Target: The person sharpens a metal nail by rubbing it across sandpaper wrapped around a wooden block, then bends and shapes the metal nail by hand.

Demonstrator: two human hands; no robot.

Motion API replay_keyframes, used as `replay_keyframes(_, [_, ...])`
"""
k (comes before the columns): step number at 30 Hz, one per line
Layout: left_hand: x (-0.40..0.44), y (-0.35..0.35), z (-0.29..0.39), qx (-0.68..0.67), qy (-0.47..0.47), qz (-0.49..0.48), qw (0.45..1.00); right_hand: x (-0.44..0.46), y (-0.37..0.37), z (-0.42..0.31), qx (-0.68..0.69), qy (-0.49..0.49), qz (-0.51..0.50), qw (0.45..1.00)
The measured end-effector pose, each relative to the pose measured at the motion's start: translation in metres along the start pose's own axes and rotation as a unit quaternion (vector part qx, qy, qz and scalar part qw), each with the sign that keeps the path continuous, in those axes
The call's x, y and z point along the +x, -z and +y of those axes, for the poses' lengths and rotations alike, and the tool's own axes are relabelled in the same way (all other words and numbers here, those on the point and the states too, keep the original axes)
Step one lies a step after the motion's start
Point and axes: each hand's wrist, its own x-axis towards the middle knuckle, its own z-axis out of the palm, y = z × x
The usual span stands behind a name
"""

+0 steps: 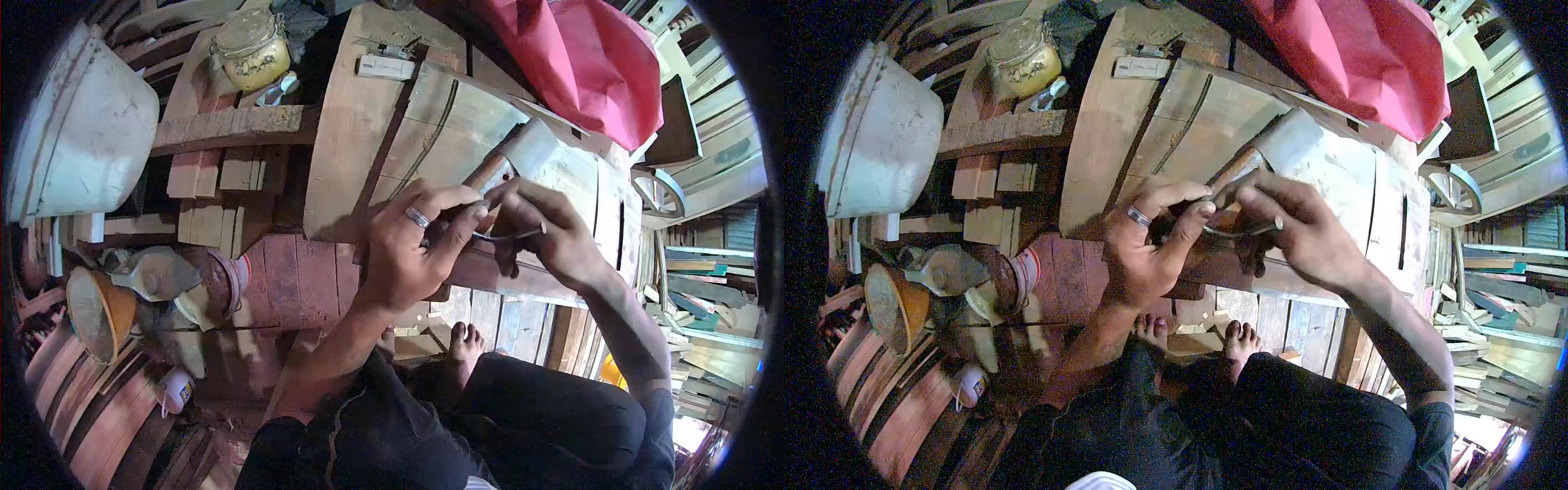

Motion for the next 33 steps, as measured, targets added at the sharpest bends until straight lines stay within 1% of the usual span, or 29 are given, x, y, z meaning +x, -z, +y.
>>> replay_keyframes(1, [0.001, 0.000, 0.001, 0.004, 0.006, 0.014, 1.000, 0.001, 0.001, 0.001, 0.038, 0.001, 0.025, 0.999])
replay_keyframes(5, [0.004, 0.000, 0.005, 0.024, -0.012, 0.030, 0.999, 0.000, -0.004, 0.001, 0.081, -0.008, 0.062, 0.995])
replay_keyframes(8, [0.002, -0.002, -0.001, -0.002, -0.026, 0.049, 0.998, -0.001, 0.000, 0.005, 0.103, 0.018, 0.038, 0.994])
replay_keyframes(10, [0.001, 0.000, -0.001, 0.004, -0.030, 0.041, 0.999, -0.004, 0.004, 0.006, 0.020, 0.078, -0.039, 0.996])
replay_keyframes(12, [-0.002, 0.000, -0.001, 0.010, -0.033, 0.032, 0.999, -0.004, 0.001, 0.007, 0.022, 0.094, -0.048, 0.994])
replay_keyframes(14, [-0.007, -0.002, -0.003, -0.026, 0.041, 0.046, 0.998, -0.004, -0.002, 0.008, 0.025, 0.126, -0.065, 0.990])
replay_keyframes(15, [-0.006, -0.002, -0.003, -0.027, 0.041, 0.046, 0.998, -0.004, -0.004, 0.008, 0.026, 0.125, -0.065, 0.990])
replay_keyframes(17, [-0.002, -0.003, -0.002, -0.005, -0.018, 0.049, 0.999, -0.003, -0.007, 0.008, -0.105, 0.086, -0.012, 0.991])
replay_keyframes(18, [-0.001, -0.003, 0.000, -0.005, -0.018, 0.049, 0.999, -0.003, -0.006, 0.008, -0.105, 0.086, -0.012, 0.991])
replay_keyframes(20, [0.001, -0.004, 0.003, 0.016, 0.017, 0.035, 0.999, 0.000, 0.001, 0.008, -0.039, 0.091, 0.029, 0.995])
replay_keyframes(21, [0.002, -0.004, 0.004, 0.015, 0.018, 0.035, 0.999, 0.001, 0.004, 0.008, -0.006, 0.092, 0.049, 0.994])
replay_keyframes(22, [0.003, -0.005, 0.004, 0.033, -0.003, 0.018, 0.999, 0.004, 0.002, 0.005, 0.011, 0.117, 0.106, 0.987])
replay_keyframes(23, [0.005, -0.005, 0.003, 0.051, -0.025, 0.000, 0.998, 0.005, 0.007, 0.006, 0.007, 0.123, 0.157, 0.980])
replay_keyframes(24, [0.007, -0.004, -0.004, 0.092, -0.079, -0.039, 0.992, 0.007, 0.015, 0.003, -0.002, 0.131, 0.184, 0.974])
replay_keyframes(25, [0.008, -0.006, -0.002, 0.092, -0.079, -0.040, 0.992, 0.009, 0.025, 0.000, -0.011, 0.138, 0.211, 0.968])
replay_keyframes(27, [0.012, -0.008, 0.004, 0.153, -0.104, -0.068, 0.980, 0.015, 0.043, -0.003, -0.072, 0.163, 0.239, 0.954])
replay_keyframes(28, [0.009, -0.008, 0.003, 0.156, -0.085, -0.090, 0.980, 0.021, 0.049, -0.001, -0.110, 0.171, 0.275, 0.940])
replay_keyframes(29, [0.009, -0.008, 0.002, 0.157, -0.085, -0.090, 0.980, 0.025, 0.058, -0.001, -0.137, 0.177, 0.296, 0.929])
replay_keyframes(31, [0.008, -0.009, 0.000, 0.143, -0.086, -0.083, 0.983, 0.033, 0.076, 0.005, -0.236, 0.182, 0.324, 0.898])
replay_keyframes(33, [0.009, -0.007, 0.000, 0.140, -0.082, -0.084, 0.983, 0.036, 0.082, 0.009, -0.258, 0.170, 0.324, 0.894])
